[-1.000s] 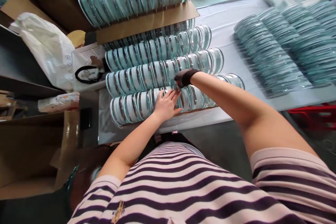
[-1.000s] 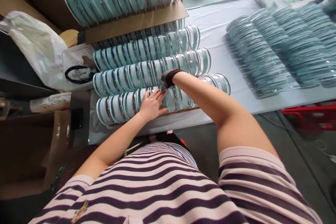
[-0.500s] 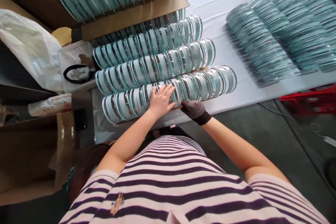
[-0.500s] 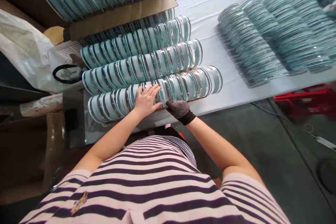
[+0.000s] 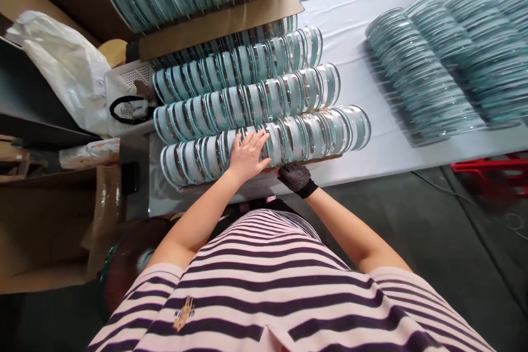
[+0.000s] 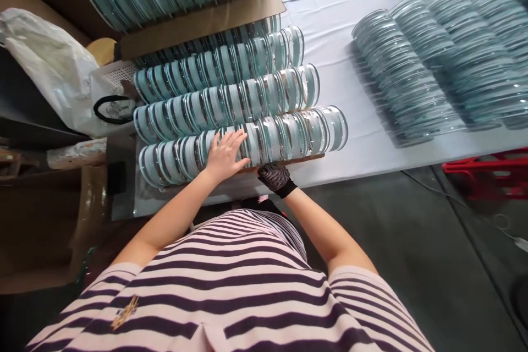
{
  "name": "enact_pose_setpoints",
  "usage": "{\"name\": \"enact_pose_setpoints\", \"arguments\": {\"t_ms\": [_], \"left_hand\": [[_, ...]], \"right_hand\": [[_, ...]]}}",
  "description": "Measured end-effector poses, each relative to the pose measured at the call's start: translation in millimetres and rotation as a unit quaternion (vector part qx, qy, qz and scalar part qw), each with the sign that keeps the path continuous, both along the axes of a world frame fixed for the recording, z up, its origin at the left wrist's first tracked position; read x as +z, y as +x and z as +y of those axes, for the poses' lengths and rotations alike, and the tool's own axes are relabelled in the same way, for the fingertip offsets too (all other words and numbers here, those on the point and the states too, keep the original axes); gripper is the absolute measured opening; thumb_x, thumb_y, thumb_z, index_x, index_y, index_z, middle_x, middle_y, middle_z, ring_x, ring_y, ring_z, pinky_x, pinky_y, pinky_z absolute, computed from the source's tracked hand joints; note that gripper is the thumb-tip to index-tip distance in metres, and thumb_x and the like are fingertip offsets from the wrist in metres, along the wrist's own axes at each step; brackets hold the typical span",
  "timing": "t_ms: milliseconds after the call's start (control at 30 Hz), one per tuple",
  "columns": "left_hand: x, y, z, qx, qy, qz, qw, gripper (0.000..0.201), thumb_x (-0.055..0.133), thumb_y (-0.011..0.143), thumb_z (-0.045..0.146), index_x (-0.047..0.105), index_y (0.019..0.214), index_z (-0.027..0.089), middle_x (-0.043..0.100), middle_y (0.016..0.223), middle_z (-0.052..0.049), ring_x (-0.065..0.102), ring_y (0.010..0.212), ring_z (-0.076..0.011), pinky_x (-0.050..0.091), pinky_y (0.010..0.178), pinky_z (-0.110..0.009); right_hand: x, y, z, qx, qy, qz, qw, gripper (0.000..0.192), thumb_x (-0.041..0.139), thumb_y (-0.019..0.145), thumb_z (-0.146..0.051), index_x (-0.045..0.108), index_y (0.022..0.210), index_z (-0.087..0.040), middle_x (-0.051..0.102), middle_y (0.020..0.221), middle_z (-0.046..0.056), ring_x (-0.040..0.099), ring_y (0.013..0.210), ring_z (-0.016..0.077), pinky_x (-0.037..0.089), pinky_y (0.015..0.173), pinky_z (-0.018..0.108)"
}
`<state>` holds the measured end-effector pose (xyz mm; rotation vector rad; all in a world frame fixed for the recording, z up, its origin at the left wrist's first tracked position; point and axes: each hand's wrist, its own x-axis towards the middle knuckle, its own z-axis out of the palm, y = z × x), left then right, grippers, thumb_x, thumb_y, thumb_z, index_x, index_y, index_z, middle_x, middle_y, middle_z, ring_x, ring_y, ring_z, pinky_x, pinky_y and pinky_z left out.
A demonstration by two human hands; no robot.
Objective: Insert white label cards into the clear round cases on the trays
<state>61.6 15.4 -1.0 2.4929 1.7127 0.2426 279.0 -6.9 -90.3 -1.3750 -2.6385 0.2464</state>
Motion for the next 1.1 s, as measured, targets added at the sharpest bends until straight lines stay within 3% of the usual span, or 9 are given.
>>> {"name": "enact_pose_setpoints", "arguments": {"t_ms": [100, 200, 300, 400, 533, 667, 800, 933, 1100], "left_hand": [[6.5, 7.2, -0.3, 0.003, 0.001, 0.012, 1.000, 0.073, 0.061, 0.088, 0.048, 0.038, 0.153, 0.023, 0.032, 0.163, -0.008, 0.023, 0.152, -0.0331, 0.010, 0.123, -0.057], [8.7, 27.0, 4.3, -0.029, 0.018, 0.010, 0.999, 0.078, 0.060, 0.088, 0.050, 0.035, 0.155, 0.020, 0.027, 0.165, -0.011, 0.018, 0.153, -0.0338, 0.009, 0.123, -0.058], [3.0, 48.4, 13.1, -0.057, 0.010, 0.013, 0.998, 0.077, 0.058, 0.090, 0.050, 0.033, 0.156, 0.019, 0.030, 0.163, -0.011, 0.021, 0.153, -0.0317, 0.012, 0.124, -0.056], [-5.6, 58.2, 18.9, -0.052, 0.002, 0.024, 0.998, 0.075, 0.055, 0.091, 0.049, 0.033, 0.156, 0.019, 0.032, 0.163, -0.010, 0.025, 0.151, -0.0303, 0.015, 0.124, -0.053], [-10.1, 56.7, 19.7, -0.052, 0.004, 0.030, 0.998, 0.077, 0.052, 0.092, 0.052, 0.030, 0.158, 0.020, 0.033, 0.162, -0.009, 0.024, 0.152, -0.0299, 0.015, 0.124, -0.053], [-8.5, 55.0, 21.2, -0.048, -0.007, 0.028, 0.998, 0.079, 0.055, 0.090, 0.052, 0.030, 0.158, 0.019, 0.033, 0.162, -0.011, 0.025, 0.151, -0.0308, 0.014, 0.123, -0.052], [-8.2, 56.0, 21.8, -0.037, 0.000, 0.009, 0.999, 0.077, 0.058, 0.089, 0.049, 0.033, 0.156, 0.021, 0.033, 0.162, -0.008, 0.028, 0.150, -0.0290, 0.015, 0.124, -0.052], [-9.4, 57.2, 20.2, -0.040, 0.007, -0.004, 0.999, 0.074, 0.058, 0.090, 0.046, 0.034, 0.155, 0.023, 0.033, 0.162, -0.006, 0.027, 0.151, -0.0279, 0.015, 0.124, -0.052], [-11.1, 54.3, 20.6, -0.049, -0.001, -0.014, 0.999, 0.076, 0.058, 0.090, 0.045, 0.031, 0.157, 0.024, 0.032, 0.163, -0.008, 0.024, 0.152, -0.0305, 0.013, 0.124, -0.054]], "right_hand": [[46.0, 17.3, 26.8, -0.044, 0.048, 0.015, 0.998, 0.038, 0.044, 0.097, -0.036, 0.075, 0.110, -0.018, 0.074, 0.095, 0.012, 0.064, 0.083, 0.0209, 0.042, 0.073, 0.028], [105.5, 23.3, 85.9, -0.141, 0.072, -0.032, 0.987, 0.042, 0.039, 0.096, -0.034, 0.072, 0.115, -0.016, 0.072, 0.108, 0.015, 0.064, 0.096, 0.0250, 0.043, 0.077, 0.030], [144.6, 5.2, 151.5, -0.072, -0.063, -0.165, 0.982, 0.035, 0.052, 0.089, -0.035, 0.076, 0.104, -0.015, 0.073, 0.100, 0.016, 0.067, 0.092, 0.0256, 0.045, 0.076, 0.031], [155.9, -23.0, 191.5, 0.006, -0.133, -0.273, 0.953, 0.036, 0.063, 0.081, -0.033, 0.076, 0.106, -0.011, 0.074, 0.096, 0.015, 0.067, 0.086, 0.0244, 0.047, 0.075, 0.033], [156.6, -44.2, 198.2, 0.105, -0.149, -0.334, 0.925, 0.036, 0.063, 0.080, -0.029, 0.075, 0.110, -0.011, 0.074, 0.094, 0.012, 0.065, 0.086, 0.0217, 0.049, 0.079, 0.033], [161.1, -33.1, 174.9, 0.089, -0.077, -0.294, 0.949, 0.029, 0.058, 0.085, -0.024, 0.074, 0.107, -0.015, 0.073, 0.101, 0.015, 0.066, 0.099, 0.0286, 0.047, 0.084, 0.039], [150.7, 6.5, 123.7, 0.053, -0.024, -0.197, 0.979, 0.032, 0.048, 0.092, -0.031, 0.074, 0.103, -0.015, 0.073, 0.098, 0.015, 0.068, 0.091, 0.0284, 0.043, 0.074, 0.034], [99.0, 38.2, 55.2, -0.017, -0.027, -0.123, 0.992, 0.037, 0.043, 0.094, -0.036, 0.074, 0.102, -0.017, 0.074, 0.095, 0.013, 0.067, 0.085, 0.0244, 0.037, 0.066, 0.031], [25.7, 33.2, -0.3, -0.113, -0.052, -0.087, 0.988, 0.039, 0.042, 0.096, -0.036, 0.075, 0.107, -0.018, 0.075, 0.103, 0.014, 0.067, 0.087, 0.0237, 0.039, 0.071, 0.030]]}}
